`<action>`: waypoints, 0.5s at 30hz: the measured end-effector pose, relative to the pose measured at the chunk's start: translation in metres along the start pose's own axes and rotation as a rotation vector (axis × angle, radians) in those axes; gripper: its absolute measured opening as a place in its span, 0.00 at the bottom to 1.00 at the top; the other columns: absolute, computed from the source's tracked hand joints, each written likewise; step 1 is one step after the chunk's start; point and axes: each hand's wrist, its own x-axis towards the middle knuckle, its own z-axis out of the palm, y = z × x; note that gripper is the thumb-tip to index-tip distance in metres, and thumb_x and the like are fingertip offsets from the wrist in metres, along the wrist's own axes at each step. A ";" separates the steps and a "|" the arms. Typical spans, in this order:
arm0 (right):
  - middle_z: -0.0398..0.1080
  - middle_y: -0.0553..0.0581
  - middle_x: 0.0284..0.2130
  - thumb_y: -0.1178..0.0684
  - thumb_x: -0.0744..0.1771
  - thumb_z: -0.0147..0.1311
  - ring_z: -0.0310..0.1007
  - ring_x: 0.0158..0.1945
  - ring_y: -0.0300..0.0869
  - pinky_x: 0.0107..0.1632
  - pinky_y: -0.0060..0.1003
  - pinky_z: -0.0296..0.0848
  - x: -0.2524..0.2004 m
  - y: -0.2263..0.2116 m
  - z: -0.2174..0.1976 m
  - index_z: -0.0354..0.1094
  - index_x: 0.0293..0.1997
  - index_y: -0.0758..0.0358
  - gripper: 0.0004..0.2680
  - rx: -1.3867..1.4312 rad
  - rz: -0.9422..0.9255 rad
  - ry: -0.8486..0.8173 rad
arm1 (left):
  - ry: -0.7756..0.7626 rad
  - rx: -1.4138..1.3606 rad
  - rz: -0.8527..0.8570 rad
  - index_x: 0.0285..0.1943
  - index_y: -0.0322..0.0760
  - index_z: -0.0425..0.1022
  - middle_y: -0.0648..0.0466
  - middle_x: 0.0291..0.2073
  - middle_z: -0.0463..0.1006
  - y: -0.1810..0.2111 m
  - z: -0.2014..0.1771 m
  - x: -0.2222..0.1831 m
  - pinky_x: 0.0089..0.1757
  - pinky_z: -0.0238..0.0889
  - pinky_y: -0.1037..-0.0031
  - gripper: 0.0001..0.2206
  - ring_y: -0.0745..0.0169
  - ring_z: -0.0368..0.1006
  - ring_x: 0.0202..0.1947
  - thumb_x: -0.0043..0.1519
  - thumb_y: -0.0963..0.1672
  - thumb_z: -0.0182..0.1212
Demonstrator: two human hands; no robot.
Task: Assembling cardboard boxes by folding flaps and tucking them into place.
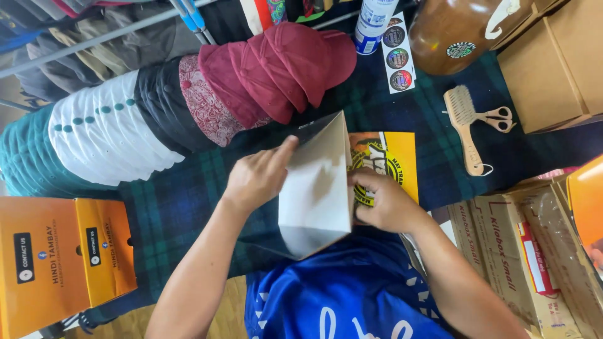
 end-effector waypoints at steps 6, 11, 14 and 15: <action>0.71 0.60 0.34 0.60 0.58 0.71 0.74 0.48 0.54 0.60 0.47 0.71 -0.017 0.008 -0.028 0.76 0.33 0.65 0.08 0.079 -0.341 0.318 | 0.199 -0.119 -0.472 0.66 0.23 0.70 0.34 0.52 0.77 -0.012 -0.111 0.026 0.46 0.74 0.56 0.25 0.34 0.77 0.49 0.56 0.33 0.52; 0.64 0.56 0.45 0.70 0.61 0.64 0.69 0.52 0.42 0.58 0.34 0.71 0.012 -0.049 -0.064 0.66 0.38 0.65 0.11 0.443 -0.282 0.625 | 0.052 -0.231 -0.766 0.63 0.30 0.77 0.31 0.50 0.78 0.008 -0.254 0.059 0.51 0.69 0.46 0.24 0.23 0.74 0.51 0.59 0.32 0.43; 0.67 0.54 0.25 0.67 0.64 0.64 0.75 0.28 0.40 0.34 0.32 0.78 0.034 -0.085 -0.075 0.62 0.31 0.65 0.10 0.593 -0.131 0.577 | 0.155 -0.080 -0.924 0.66 0.39 0.84 0.43 0.42 0.78 -0.003 -0.323 0.034 0.47 0.70 0.63 0.27 0.52 0.75 0.38 0.60 0.33 0.47; 0.67 0.55 0.23 0.67 0.63 0.64 0.74 0.26 0.41 0.32 0.32 0.74 0.041 -0.096 -0.069 0.64 0.32 0.65 0.09 0.603 -0.157 0.507 | 0.130 -0.111 -0.950 0.66 0.39 0.82 0.42 0.43 0.78 -0.012 -0.347 0.021 0.46 0.70 0.63 0.27 0.51 0.75 0.38 0.61 0.34 0.46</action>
